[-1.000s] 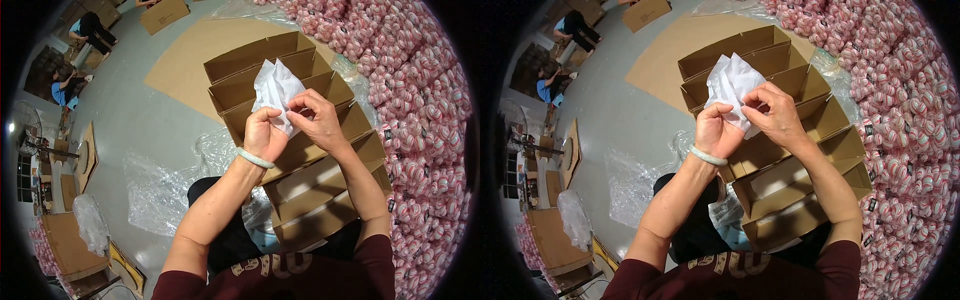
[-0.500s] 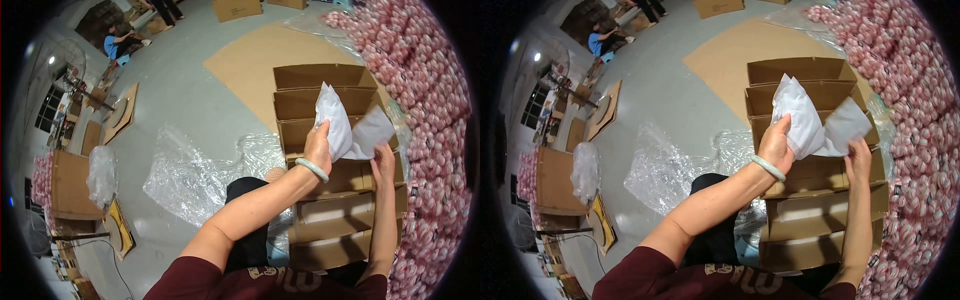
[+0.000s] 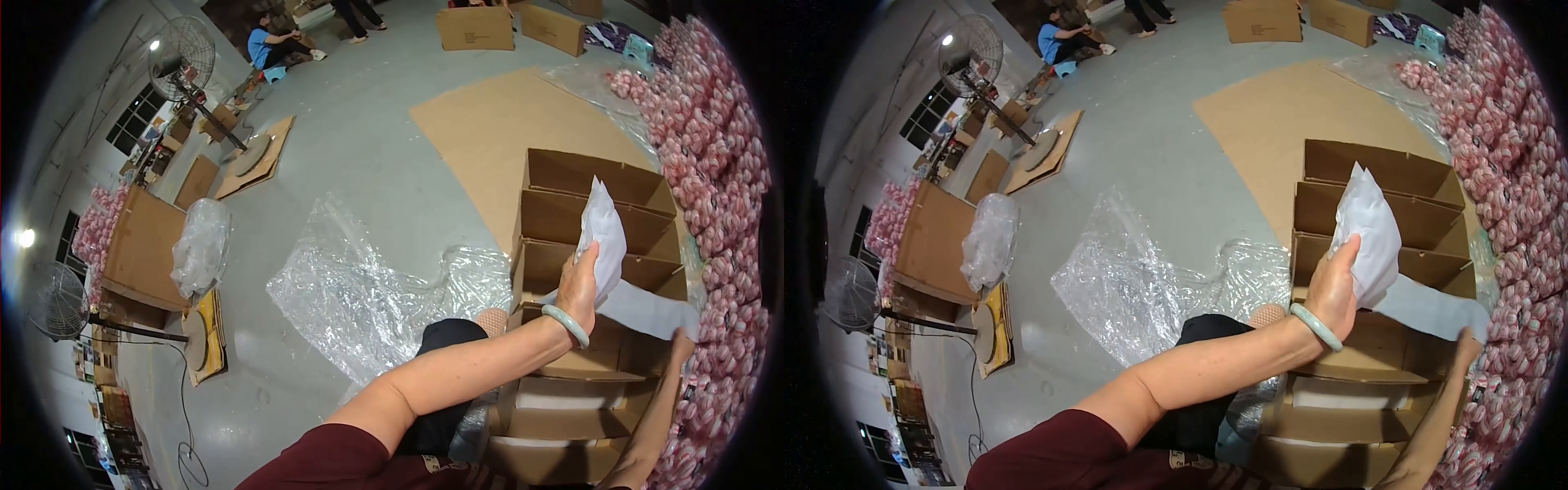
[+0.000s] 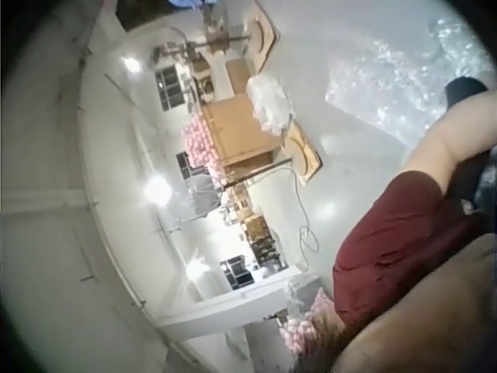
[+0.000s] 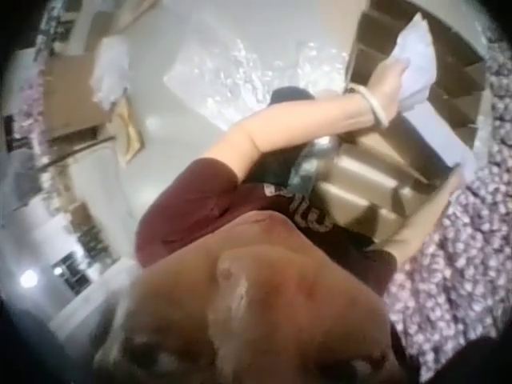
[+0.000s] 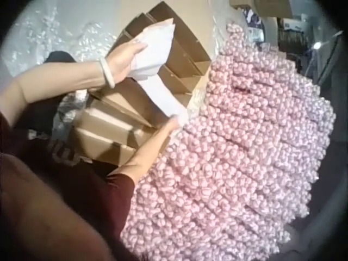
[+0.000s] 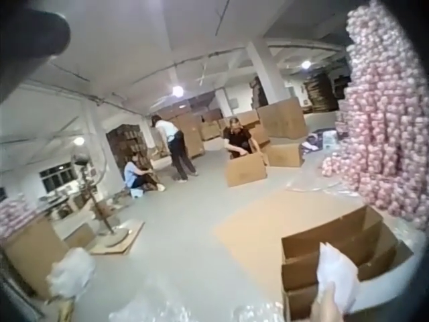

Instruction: Pack individual items into partitioned cardboard boxes with protective foam inserts.

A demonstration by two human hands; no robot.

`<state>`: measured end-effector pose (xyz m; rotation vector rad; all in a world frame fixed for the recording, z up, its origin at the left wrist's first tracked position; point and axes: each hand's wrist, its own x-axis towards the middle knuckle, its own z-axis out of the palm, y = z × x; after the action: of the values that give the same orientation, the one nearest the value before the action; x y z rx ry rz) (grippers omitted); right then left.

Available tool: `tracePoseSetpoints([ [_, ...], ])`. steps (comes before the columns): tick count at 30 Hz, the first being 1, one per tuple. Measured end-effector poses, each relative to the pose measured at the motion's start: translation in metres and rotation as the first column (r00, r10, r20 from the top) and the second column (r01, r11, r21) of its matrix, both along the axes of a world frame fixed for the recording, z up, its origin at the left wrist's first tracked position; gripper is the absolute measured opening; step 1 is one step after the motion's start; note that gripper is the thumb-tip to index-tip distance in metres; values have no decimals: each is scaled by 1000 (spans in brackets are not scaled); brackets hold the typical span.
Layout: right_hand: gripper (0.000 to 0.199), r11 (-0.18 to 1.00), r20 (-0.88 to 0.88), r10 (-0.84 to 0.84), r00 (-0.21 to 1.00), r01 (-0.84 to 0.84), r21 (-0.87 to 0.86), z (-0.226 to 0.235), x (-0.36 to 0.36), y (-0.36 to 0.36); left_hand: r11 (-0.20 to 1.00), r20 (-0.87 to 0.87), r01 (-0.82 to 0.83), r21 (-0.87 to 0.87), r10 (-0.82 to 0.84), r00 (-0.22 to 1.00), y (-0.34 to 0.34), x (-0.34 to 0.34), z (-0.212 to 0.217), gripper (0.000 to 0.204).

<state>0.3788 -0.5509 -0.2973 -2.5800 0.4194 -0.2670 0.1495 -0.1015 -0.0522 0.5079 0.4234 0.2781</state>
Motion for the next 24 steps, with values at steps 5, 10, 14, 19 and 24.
tracePoseSetpoints([
  [5, 42, 960, 379, -80, 922, -31, 277, 90, -34, 25, 1000, 16, -25, -3, 25, 1000, 1, -4, -7, 63],
  [10, 32, 799, 417, 550, 724, -601, -12, 107, -90, 98, 997, 77, -63, -34, 65, 995, 3, -8, 7, 62],
  [14, 18, 387, 54, 919, 391, -866, -318, 100, -135, 197, 982, 168, -92, -166, 121, 978, 45, -34, 62, 51],
  [19, 20, 91, -604, 781, 156, -986, -137, 81, -152, 264, 954, 150, -295, 51, 285, 947, 151, -90, 86, 39],
  [24, 26, -61, -704, 689, -174, -981, 182, 32, -181, 277, 900, 111, -433, 54, 426, 898, 167, -123, 66, 41],
])
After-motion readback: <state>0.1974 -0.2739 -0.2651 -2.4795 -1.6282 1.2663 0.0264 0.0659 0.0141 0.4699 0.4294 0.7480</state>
